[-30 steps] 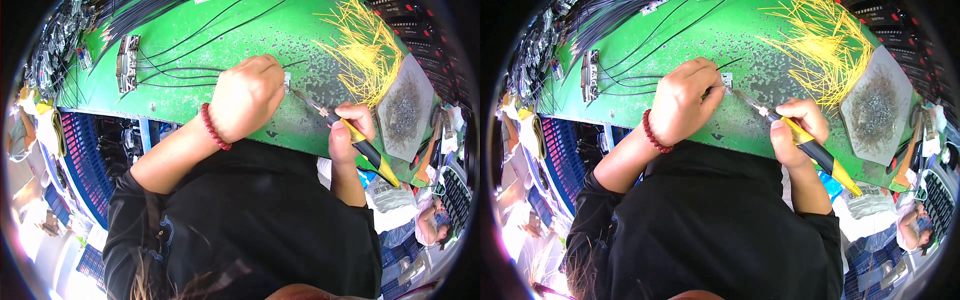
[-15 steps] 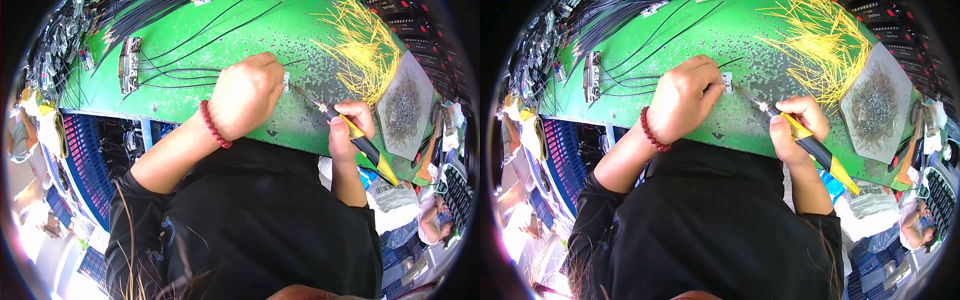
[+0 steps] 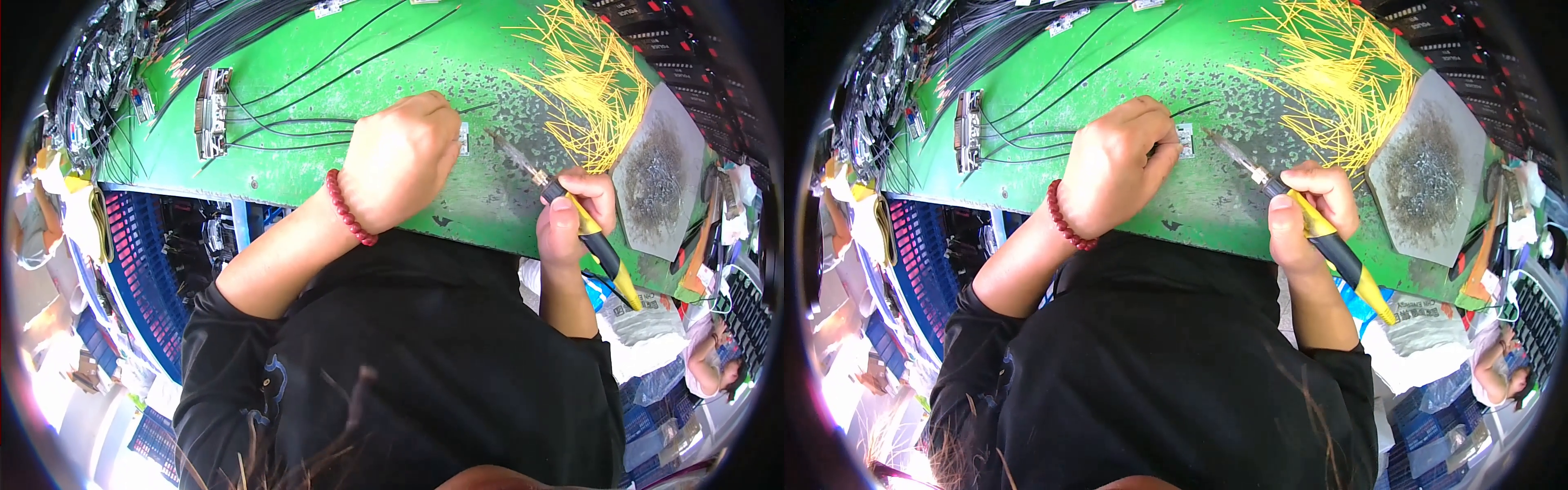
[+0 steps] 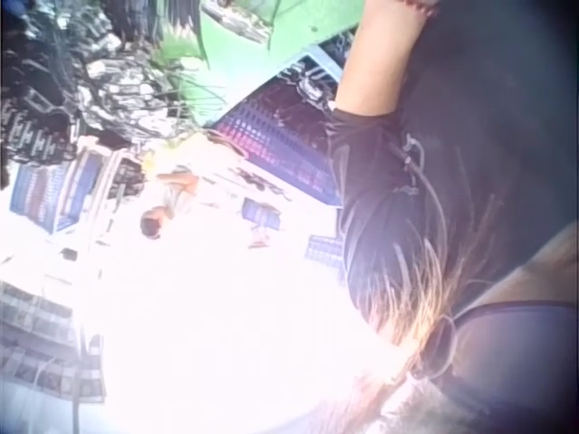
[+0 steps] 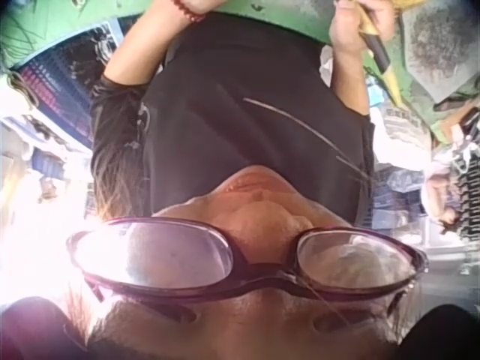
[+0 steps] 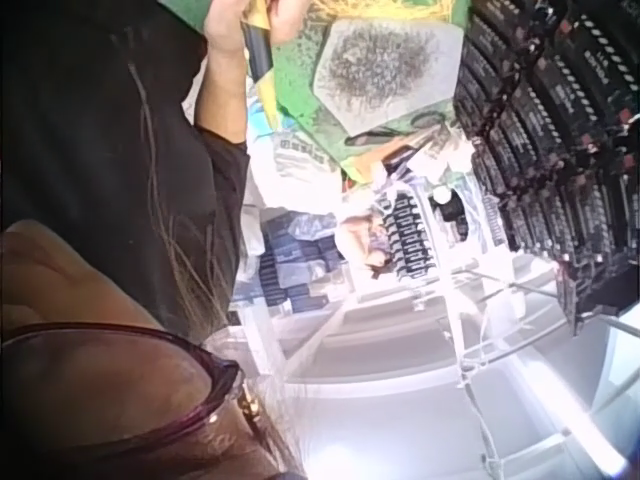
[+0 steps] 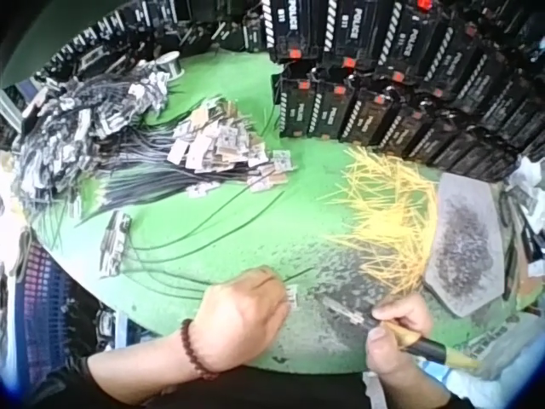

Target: The person solders wires onto circuit boards using a soldering iron, solders wires into a toy car body, and places the assembled car body into a crate before continuing to solder wires onto circuit boards.

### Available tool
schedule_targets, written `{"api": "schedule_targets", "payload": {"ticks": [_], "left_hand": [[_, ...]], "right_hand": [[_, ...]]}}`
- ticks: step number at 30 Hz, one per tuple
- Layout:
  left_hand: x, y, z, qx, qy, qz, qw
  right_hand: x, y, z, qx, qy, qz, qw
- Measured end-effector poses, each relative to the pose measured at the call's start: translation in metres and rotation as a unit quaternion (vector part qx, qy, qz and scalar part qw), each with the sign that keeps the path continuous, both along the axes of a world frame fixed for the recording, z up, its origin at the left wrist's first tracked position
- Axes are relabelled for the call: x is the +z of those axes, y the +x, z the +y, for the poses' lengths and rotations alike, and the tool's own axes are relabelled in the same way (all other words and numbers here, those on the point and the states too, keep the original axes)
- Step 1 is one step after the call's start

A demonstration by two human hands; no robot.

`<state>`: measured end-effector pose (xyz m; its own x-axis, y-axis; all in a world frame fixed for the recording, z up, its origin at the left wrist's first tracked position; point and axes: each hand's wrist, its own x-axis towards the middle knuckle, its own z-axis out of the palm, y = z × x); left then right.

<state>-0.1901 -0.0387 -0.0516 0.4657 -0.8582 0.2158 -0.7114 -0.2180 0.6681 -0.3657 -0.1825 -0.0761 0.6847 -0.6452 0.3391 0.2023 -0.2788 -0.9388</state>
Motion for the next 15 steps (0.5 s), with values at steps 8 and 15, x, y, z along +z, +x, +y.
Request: {"api": "schedule_targets", "payload": {"ticks": [8, 15], "left_hand": [[0.014, 0.011, 0.001, -0.032, 0.002, -0.044, 0.999], [0.028, 0.014, 0.007, -0.082, -0.084, -0.118, 0.986]], "right_hand": [[0.016, 0.009, 0.009, 0.051, 0.039, 0.081, 0.995], [0.044, 0.06, 0.001, 0.026, 0.016, 0.024, 0.999]]}}
